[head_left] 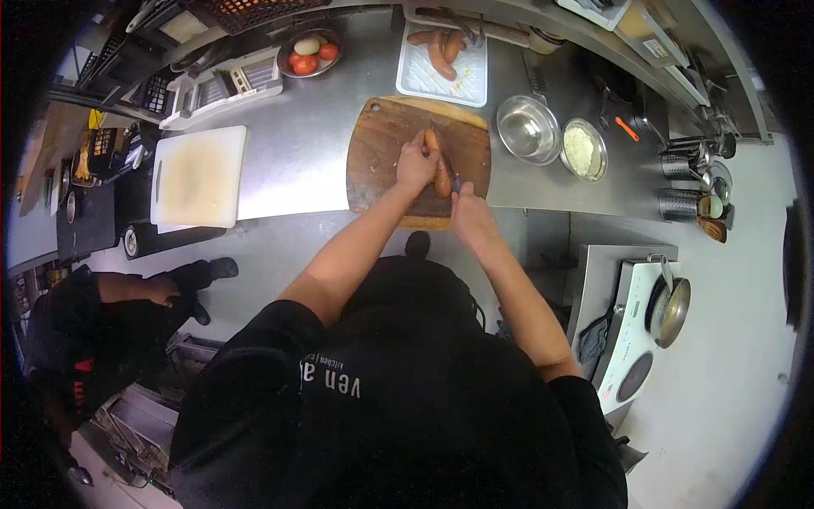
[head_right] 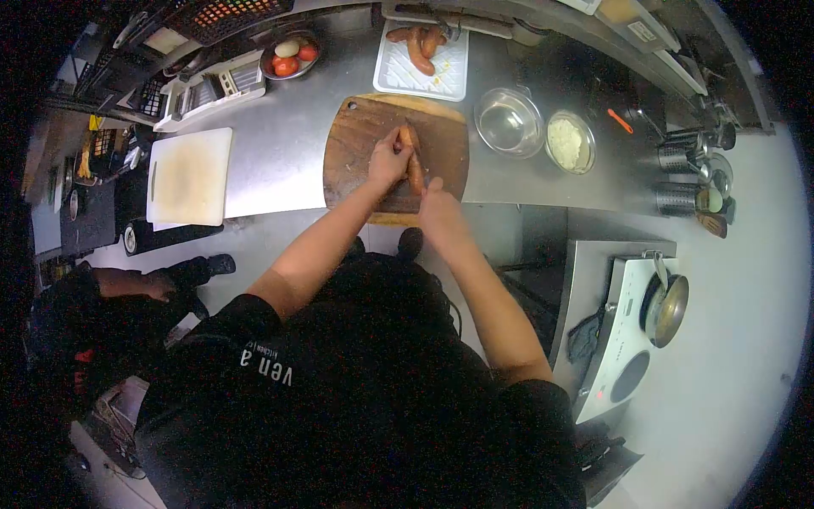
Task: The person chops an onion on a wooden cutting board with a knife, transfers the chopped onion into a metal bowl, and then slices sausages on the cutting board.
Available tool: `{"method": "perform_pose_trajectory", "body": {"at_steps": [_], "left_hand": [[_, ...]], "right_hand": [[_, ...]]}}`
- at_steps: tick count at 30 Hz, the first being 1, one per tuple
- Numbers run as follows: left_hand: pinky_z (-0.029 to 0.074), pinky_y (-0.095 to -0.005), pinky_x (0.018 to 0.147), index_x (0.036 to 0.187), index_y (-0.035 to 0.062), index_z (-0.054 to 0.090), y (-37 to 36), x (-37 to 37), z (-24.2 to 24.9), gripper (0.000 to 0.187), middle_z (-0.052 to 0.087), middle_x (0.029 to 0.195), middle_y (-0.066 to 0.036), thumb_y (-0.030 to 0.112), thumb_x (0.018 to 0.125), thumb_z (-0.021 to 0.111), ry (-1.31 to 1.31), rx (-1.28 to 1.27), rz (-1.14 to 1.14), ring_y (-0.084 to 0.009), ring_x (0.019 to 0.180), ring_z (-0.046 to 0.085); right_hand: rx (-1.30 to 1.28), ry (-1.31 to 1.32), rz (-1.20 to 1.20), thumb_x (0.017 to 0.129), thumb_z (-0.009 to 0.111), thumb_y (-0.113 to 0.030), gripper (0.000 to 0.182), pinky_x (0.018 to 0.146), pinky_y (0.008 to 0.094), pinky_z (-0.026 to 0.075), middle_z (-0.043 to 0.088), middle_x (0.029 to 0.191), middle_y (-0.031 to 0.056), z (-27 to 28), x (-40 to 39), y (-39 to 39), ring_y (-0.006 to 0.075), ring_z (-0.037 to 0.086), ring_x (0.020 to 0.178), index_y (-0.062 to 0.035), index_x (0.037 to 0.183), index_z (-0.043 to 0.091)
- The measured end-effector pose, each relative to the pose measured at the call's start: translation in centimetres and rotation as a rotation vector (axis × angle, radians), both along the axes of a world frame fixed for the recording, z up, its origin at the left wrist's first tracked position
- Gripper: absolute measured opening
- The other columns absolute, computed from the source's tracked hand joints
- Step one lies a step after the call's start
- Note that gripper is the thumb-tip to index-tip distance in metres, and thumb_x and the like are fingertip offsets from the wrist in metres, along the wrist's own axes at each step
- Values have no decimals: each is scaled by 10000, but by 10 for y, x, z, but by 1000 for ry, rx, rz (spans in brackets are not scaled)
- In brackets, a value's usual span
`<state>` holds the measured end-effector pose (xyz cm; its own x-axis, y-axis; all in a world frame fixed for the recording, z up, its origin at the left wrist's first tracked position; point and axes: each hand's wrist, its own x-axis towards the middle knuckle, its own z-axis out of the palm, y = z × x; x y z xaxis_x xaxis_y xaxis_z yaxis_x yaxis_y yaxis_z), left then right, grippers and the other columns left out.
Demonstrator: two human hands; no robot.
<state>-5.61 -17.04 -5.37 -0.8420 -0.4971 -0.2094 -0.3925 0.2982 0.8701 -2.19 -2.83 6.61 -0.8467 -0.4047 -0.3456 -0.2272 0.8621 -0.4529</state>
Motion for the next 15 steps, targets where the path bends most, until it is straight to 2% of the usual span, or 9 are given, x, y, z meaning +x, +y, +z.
{"method": "perform_pose_trajectory", "body": {"at_steps": [2,4,8,10,11,13,15], "left_hand": [[476,-391,854,1325,72,467,-3,-3,-12,619,589,1010,-174,227,760,666,13,86,1,-318,939,586],[594,-333,534,1347,61,441,-6,-8,-23,594,558,956,-85,154,804,662,35,31,-48,-202,790,617],[592,-344,519,1370,74,410,-6,-7,-20,609,551,947,-67,133,815,652,-5,108,-28,-198,792,612],[590,-333,508,1389,85,383,-6,-4,3,632,533,918,-52,113,814,644,-70,262,-24,-187,790,607],[590,-333,508,1389,85,383,-6,-4,3,632,533,918,-52,113,814,644,-73,265,-24,-187,790,607],[600,-325,533,1348,120,449,-8,-5,-4,616,513,1047,-125,149,773,668,-57,301,-16,-245,820,637],[602,-330,546,1345,119,454,-7,-4,-3,610,514,1049,-127,147,772,664,-67,334,0,-250,821,636]], "right_hand": [[35,3,13,959,395,-211,264,695,564,447,599,766,322,-3,-5,-1,494,586,766,50,993,408],[72,7,24,957,397,-211,270,702,560,449,601,772,322,-5,-12,-2,494,587,770,55,998,412],[94,-43,46,943,415,-192,269,736,545,460,612,821,319,1,-19,-7,481,598,815,68,1009,424],[96,-74,46,930,433,-171,254,760,537,467,618,854,318,1,-21,-8,472,605,856,67,1018,431],[97,-55,63,946,405,-190,274,723,534,476,615,822,318,-3,-24,-7,472,607,811,76,1011,427],[97,-42,79,961,376,-208,299,686,531,484,611,790,319,-2,-27,-10,472,610,766,84,1003,423],[118,-109,68,966,364,-210,312,625,504,510,616,790,312,3,-31,-14,448,627,746,93,1015,422]]}}
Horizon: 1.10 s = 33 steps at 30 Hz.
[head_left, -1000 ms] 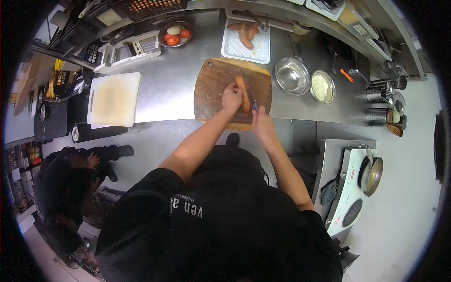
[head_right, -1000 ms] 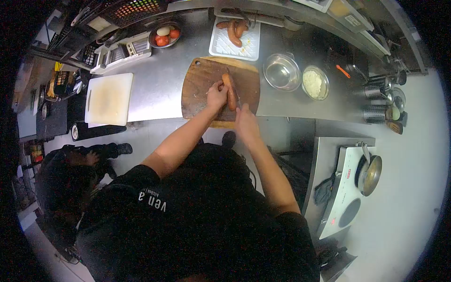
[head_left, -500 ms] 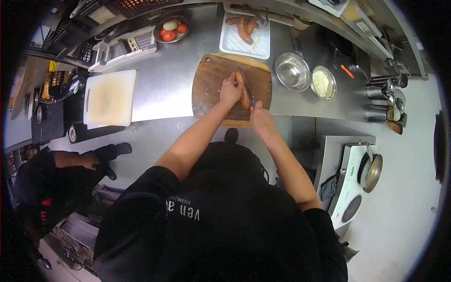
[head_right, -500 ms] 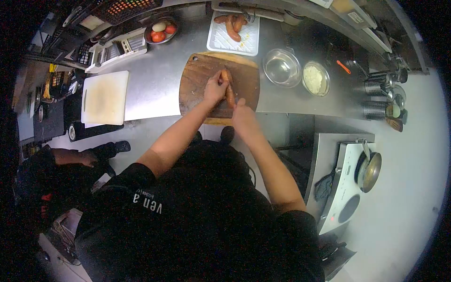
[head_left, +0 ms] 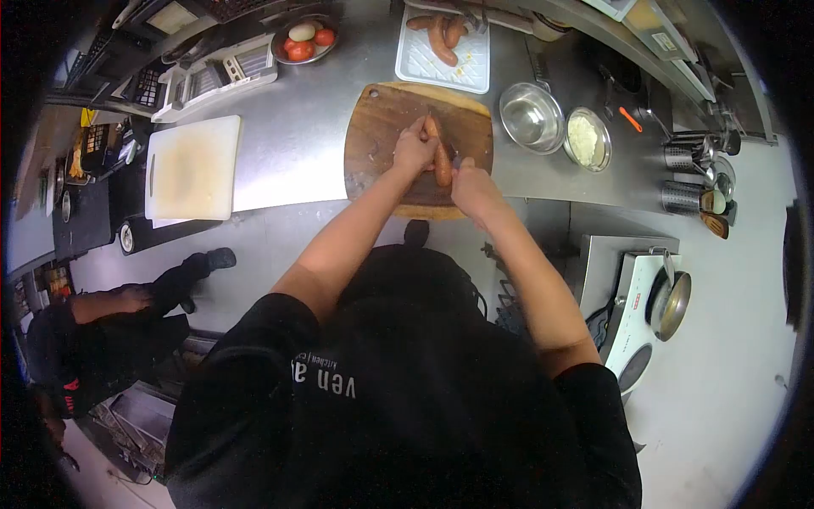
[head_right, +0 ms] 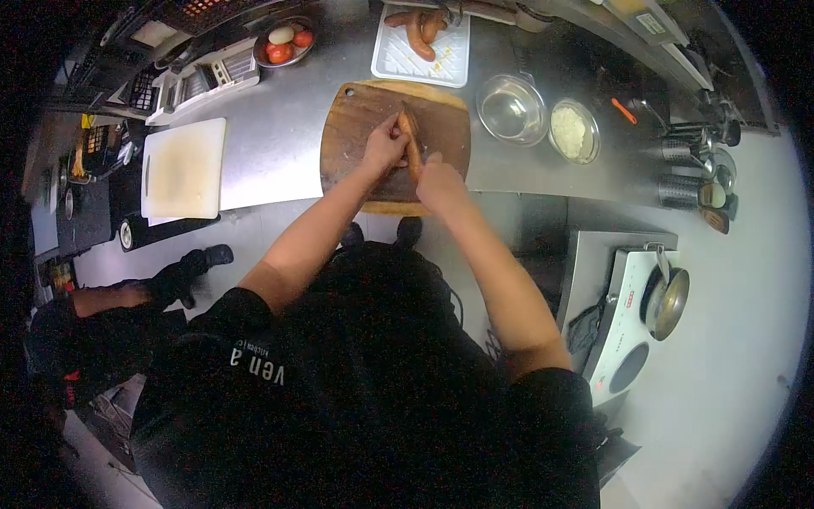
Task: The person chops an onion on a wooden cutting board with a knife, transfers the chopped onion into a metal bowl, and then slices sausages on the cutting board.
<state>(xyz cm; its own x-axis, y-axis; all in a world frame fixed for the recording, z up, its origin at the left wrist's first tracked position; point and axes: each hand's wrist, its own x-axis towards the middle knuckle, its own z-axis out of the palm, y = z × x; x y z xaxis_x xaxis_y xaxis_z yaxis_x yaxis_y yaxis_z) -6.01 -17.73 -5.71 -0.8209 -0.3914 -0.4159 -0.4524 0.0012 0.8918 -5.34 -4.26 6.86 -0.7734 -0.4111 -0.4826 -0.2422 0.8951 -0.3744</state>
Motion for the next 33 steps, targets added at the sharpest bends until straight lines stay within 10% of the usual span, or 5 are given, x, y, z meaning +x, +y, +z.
{"method": "perform_pose_trajectory", "body": {"at_steps": [8,16,33], "left_hand": [[601,-342,543,1381,119,407,1,-2,-14,631,521,925,-49,106,798,647,17,-73,-21,-184,808,593],[550,-369,747,1341,50,445,7,3,-11,627,570,1102,-173,213,777,665,60,-517,-112,-352,980,581],[459,-389,912,1369,47,410,7,7,-1,694,537,1143,-219,255,764,681,2,-340,-86,-363,1058,549]], "right_hand": [[-11,27,-30,968,362,-232,333,679,508,504,612,839,329,-31,-4,-4,463,621,786,85,1045,429],[-35,37,-26,919,427,-172,274,776,522,482,612,867,335,-24,-7,-8,459,613,870,86,1013,435],[-98,80,-53,957,388,-187,272,692,561,461,592,763,347,-17,30,13,495,596,764,84,966,411]]}}
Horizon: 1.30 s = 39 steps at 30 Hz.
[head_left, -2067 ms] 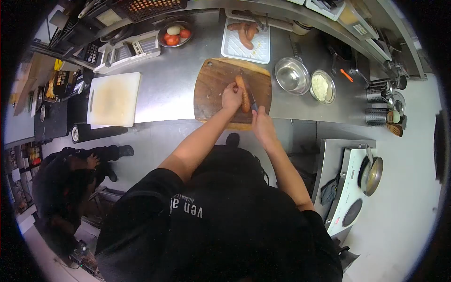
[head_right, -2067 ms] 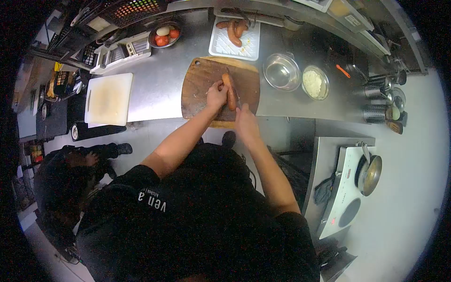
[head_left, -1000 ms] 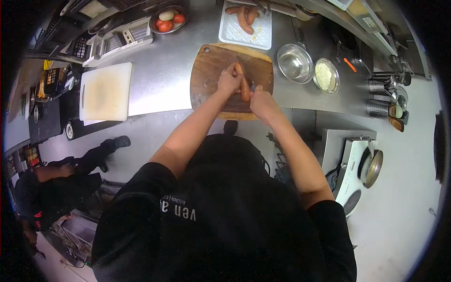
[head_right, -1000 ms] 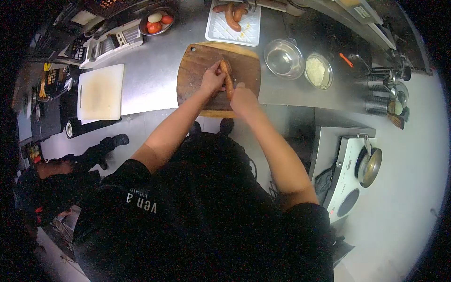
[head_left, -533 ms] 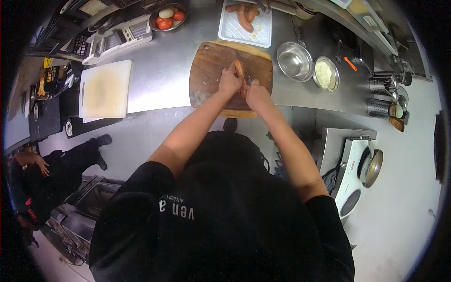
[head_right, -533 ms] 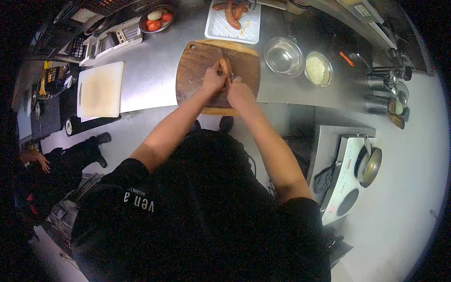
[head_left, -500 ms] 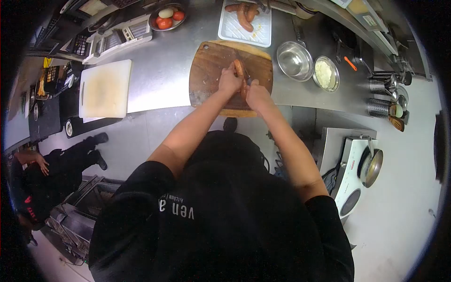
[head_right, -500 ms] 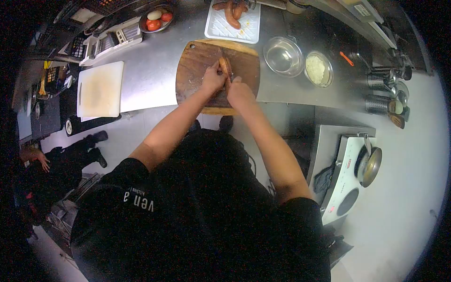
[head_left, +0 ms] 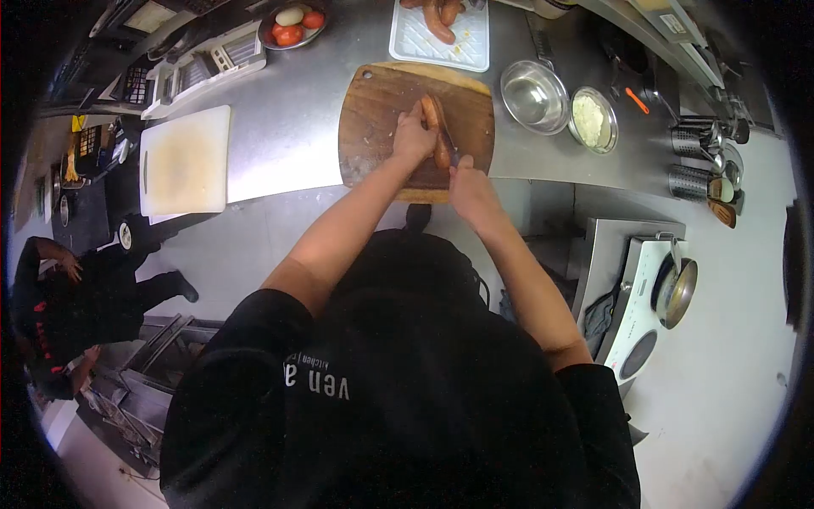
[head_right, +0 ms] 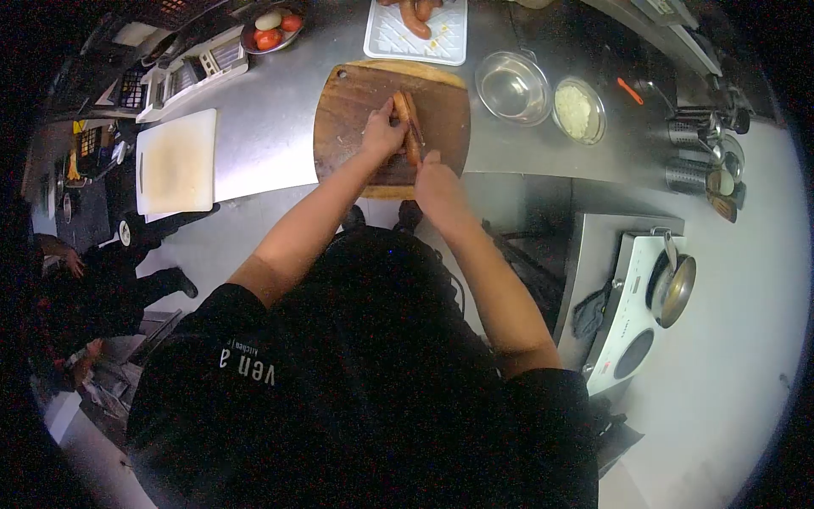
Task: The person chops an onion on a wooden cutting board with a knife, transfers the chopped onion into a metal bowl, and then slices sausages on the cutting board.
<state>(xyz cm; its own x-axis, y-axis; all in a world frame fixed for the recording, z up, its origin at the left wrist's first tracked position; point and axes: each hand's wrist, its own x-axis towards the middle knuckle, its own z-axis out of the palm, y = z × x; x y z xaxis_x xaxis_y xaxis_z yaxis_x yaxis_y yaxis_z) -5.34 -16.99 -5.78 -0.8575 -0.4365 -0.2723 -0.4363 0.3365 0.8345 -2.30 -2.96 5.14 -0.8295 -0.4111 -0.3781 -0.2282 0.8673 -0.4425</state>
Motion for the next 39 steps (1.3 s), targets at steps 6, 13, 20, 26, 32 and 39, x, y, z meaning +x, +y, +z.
{"method": "perform_pose_trajectory", "body": {"at_steps": [6,13,20,26,32,39], "left_hand": [[415,-379,977,1370,14,375,1,6,25,706,494,1198,-249,184,749,663,-54,-31,-47,-377,1139,496],[451,-386,933,1357,-8,404,11,22,23,716,472,1243,-262,199,725,670,-48,-94,-125,-399,1120,510],[613,-311,533,1352,-16,395,16,24,37,635,391,1260,-176,-12,762,632,-77,243,0,-322,1027,572],[586,-329,541,1356,0,398,16,22,16,640,414,1230,-205,47,763,633,-40,222,5,-313,910,630],[608,-352,572,1360,32,406,9,22,5,629,369,1288,-189,25,779,646,-52,-111,-145,-335,985,584],[589,-359,589,1345,55,445,17,21,30,635,524,1103,-189,52,754,679,-6,302,81,-299,1066,543]], "right_hand": [[-31,36,-67,951,412,-221,288,698,557,467,598,773,341,-42,-13,-12,487,602,779,66,971,421],[-31,52,-82,949,426,-234,298,690,544,473,605,783,331,-42,-14,-5,484,604,780,62,987,425],[12,-137,-104,950,414,-237,296,771,556,451,593,886,347,-11,24,24,490,588,882,46,1031,441],[47,-115,-137,958,413,-261,305,759,551,457,605,869,320,-23,27,20,485,591,864,39,1005,438],[-59,-66,-154,955,426,-252,286,746,555,462,616,829,298,-66,5,3,470,606,823,33,989,424],[-174,150,-146,940,453,-229,270,686,560,459,595,763,327,-64,33,27,505,582,768,39,963,438]]}}
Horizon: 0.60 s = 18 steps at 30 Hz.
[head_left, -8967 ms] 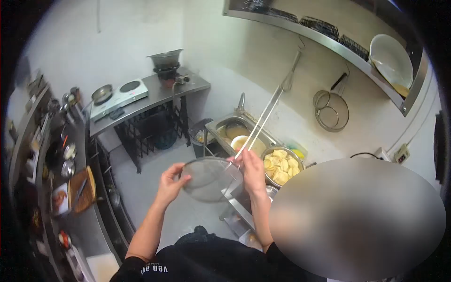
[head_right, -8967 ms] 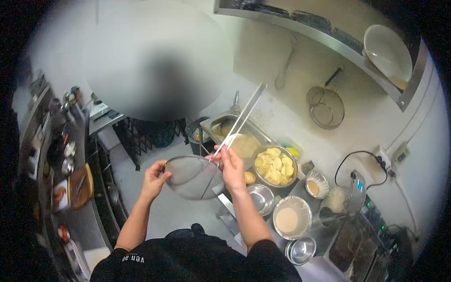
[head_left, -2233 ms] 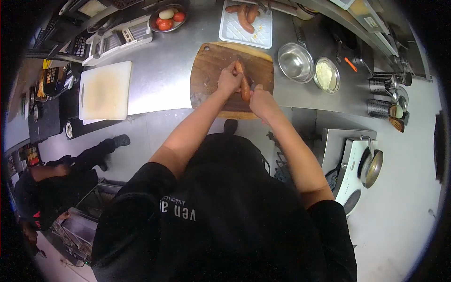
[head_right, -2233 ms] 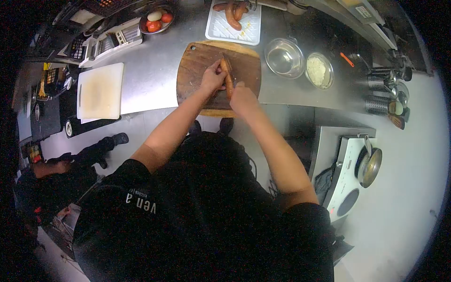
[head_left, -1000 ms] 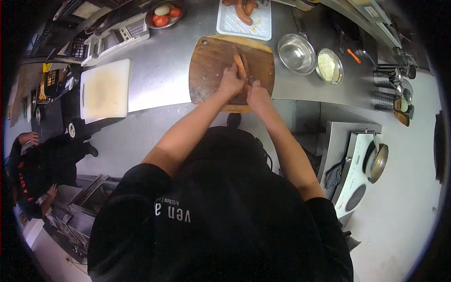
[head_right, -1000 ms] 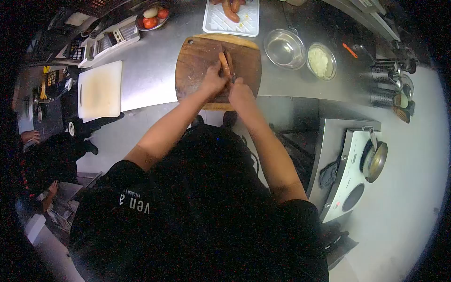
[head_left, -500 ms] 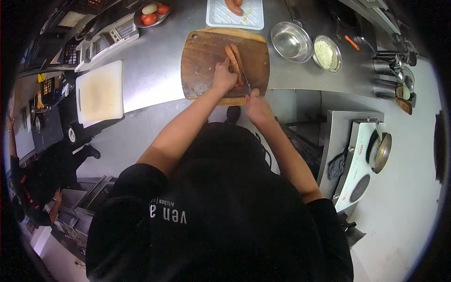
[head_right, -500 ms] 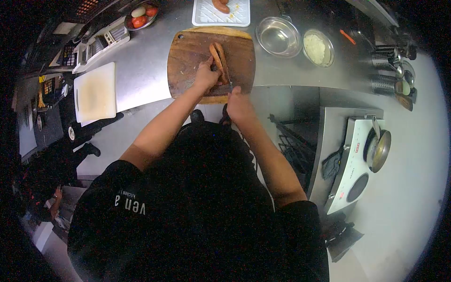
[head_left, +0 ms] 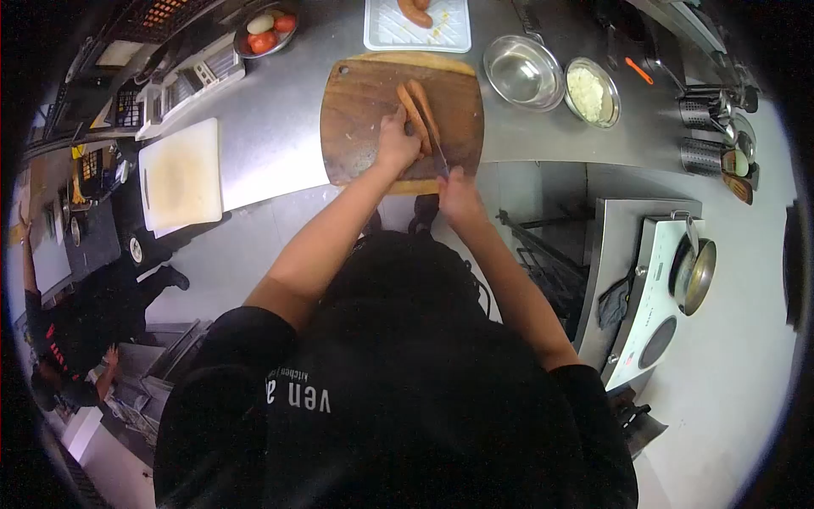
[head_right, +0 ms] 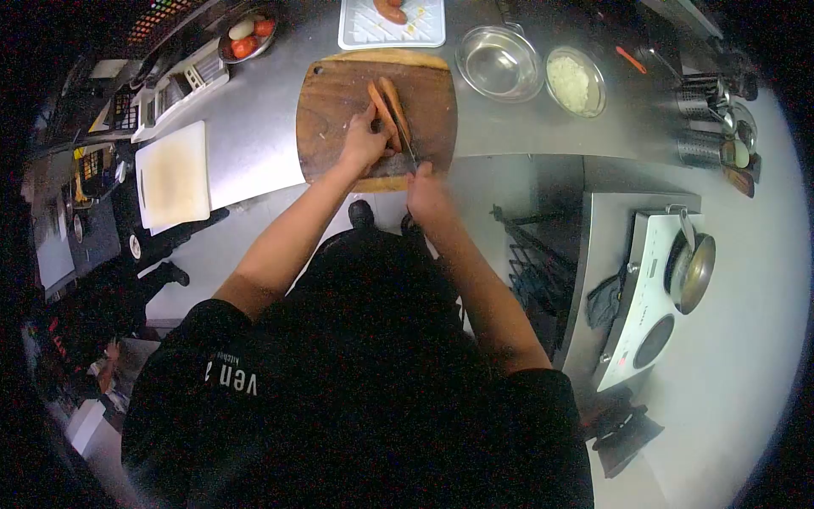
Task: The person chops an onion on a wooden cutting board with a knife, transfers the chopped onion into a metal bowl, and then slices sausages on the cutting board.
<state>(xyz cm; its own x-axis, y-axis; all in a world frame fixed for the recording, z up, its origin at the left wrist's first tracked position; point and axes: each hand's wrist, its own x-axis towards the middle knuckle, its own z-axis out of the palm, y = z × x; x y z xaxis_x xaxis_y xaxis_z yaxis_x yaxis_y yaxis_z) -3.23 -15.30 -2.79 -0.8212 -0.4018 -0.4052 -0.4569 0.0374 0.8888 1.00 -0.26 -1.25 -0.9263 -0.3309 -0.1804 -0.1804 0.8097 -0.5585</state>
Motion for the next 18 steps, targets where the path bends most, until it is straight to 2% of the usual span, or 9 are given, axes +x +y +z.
{"method": "perform_pose_trajectory", "body": {"at_steps": [1,3,5,7,9,11,14,16,18], "left_hand": [[589,-359,589,1345,55,445,-1,-2,1,635,524,1103,-189,52,754,679,2,0,-3,-299,1066,543],[604,-355,600,1361,66,424,-3,3,8,621,492,1142,-155,8,784,645,-55,-317,-161,-296,1052,544],[591,-330,593,1363,63,423,-5,4,15,575,492,1156,-132,24,821,614,-56,-347,-172,-249,1028,556],[579,-385,671,1303,13,466,-6,4,19,575,524,1138,-231,5,746,610,18,46,-37,-362,964,607],[550,-403,745,1256,8,501,-19,1,-52,521,539,1132,-242,40,750,621,111,-65,-28,-379,969,601],[520,-422,819,1208,3,535,-22,-7,-69,472,554,1126,-254,76,753,632,193,-168,-4,-396,973,596],[466,-435,889,1164,-5,540,-13,-12,-32,435,569,1123,-266,127,762,636,70,-4,41,-421,971,587],[482,-434,864,1167,-29,505,-9,-10,-15,474,602,1060,-261,154,754,649,179,-604,-59,-435,940,592],[479,-434,868,1169,-35,490,-17,-14,-14,497,607,1047,-261,172,749,657,93,-539,-48,-430,958,588]], "right_hand": [[0,2,-3,940,453,-229,270,686,560,459,595,763,327,1,-10,-4,505,582,768,39,963,438],[-14,-183,-9,934,470,-240,281,686,563,457,589,782,337,3,-27,-16,516,575,772,40,952,448],[-28,-194,-15,933,471,-244,286,684,568,455,588,784,337,-4,-27,-16,523,571,769,41,955,447],[7,-162,-11,942,456,-275,315,682,564,463,595,798,326,-15,-21,-4,504,584,763,38,976,457],[64,-192,21,951,442,-308,341,693,554,470,603,827,311,-13,16,38,478,599,780,29,998,471],[82,-252,52,951,445,-312,341,703,553,467,604,842,308,-6,20,53,479,597,800,24,1001,474],[-15,-149,108,943,465,-242,306,640,575,453,592,762,328,0,18,56,520,578,746,38,1048,405],[10,-237,105,945,467,-269,331,662,563,464,594,767,332,2,11,54,510,586,754,47,1030,419],[15,-240,111,947,462,-283,341,672,555,468,595,769,333,9,17,66,507,588,761,50,1015,426]]}}
